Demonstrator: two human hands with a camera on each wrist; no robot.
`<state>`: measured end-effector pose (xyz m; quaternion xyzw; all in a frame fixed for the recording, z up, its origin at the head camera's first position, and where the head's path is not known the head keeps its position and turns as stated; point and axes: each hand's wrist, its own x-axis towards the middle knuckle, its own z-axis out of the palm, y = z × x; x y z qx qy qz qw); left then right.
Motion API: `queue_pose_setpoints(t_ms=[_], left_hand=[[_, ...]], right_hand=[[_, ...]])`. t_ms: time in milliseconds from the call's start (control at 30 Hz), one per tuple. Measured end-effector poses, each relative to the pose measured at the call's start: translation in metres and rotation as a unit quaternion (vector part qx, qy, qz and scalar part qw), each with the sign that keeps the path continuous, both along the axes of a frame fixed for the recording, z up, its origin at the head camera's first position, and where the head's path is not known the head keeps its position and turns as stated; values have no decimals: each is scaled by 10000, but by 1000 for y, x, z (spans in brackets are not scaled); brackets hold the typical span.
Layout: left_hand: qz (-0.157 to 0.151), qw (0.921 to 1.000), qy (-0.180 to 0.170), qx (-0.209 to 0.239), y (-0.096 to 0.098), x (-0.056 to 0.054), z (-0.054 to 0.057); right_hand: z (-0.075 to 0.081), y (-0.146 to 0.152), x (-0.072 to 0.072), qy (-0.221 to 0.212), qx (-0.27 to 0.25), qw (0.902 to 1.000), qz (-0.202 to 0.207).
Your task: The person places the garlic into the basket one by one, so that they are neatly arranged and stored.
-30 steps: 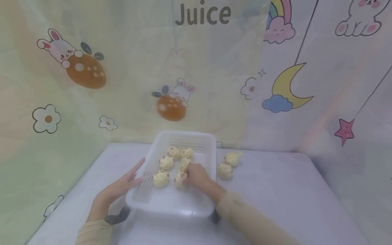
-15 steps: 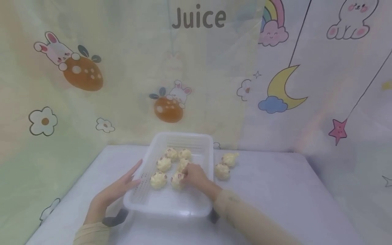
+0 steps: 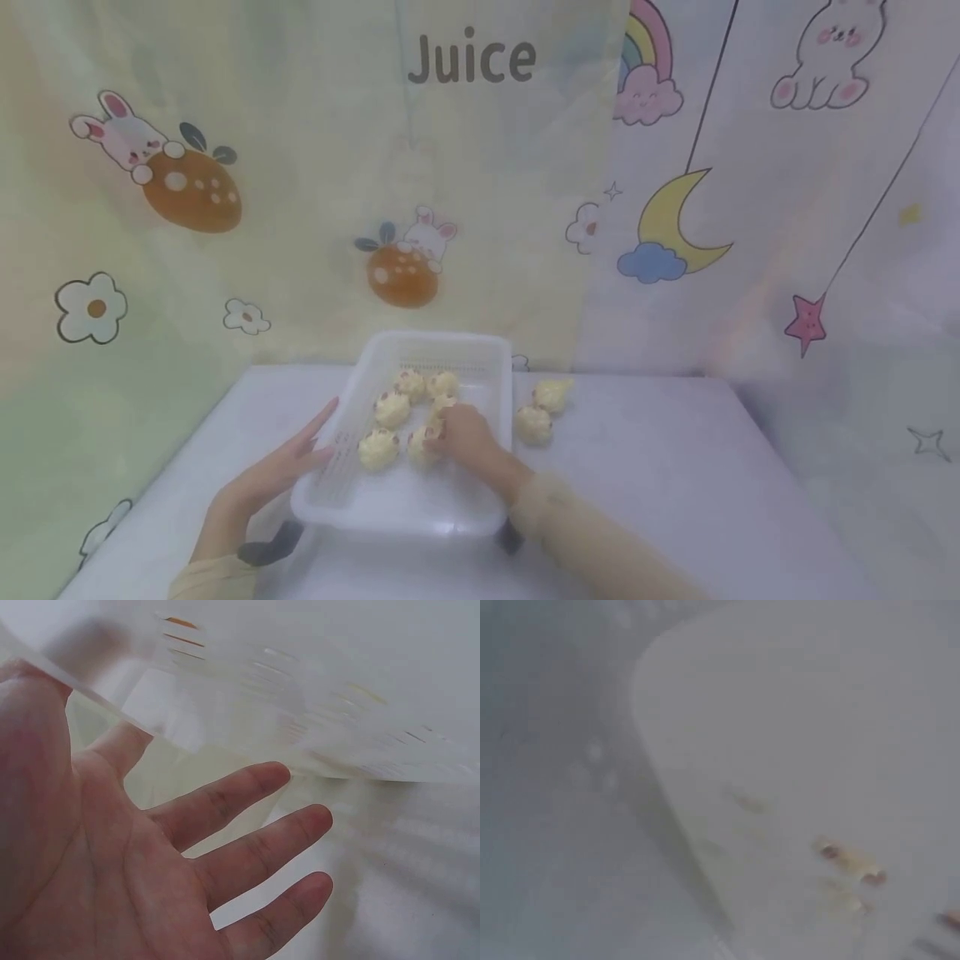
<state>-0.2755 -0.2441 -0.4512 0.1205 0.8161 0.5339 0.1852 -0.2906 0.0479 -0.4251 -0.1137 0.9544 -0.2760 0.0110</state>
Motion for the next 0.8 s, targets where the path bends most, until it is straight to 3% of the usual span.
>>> queue_pose_setpoints(t_ms=[167,300,400,500,700,800], left_hand=[[-38,9999,-77,95,-4,0,-8],[-88,9998,-44,197,-4,-2,-10],[-165,9996,14,245,-5,-7,-10],[-210,9994,24,264,-5,-9,-9],[-266,9994,21,212,-5,-7,-6],[-279,9994,29,180,-4,-3,-4]], right_hand=[[10,6,12,875,-522,9945,228],[27,22,22,1416,-994,9848,-142],[35,41,24,1452,-1349,9786,-546],[38,62,25,1216,-1560,9762,-884],[27,99,20,996,-1660,9693,-1519],[18,112,20,765,-1572,9703,-1673]])
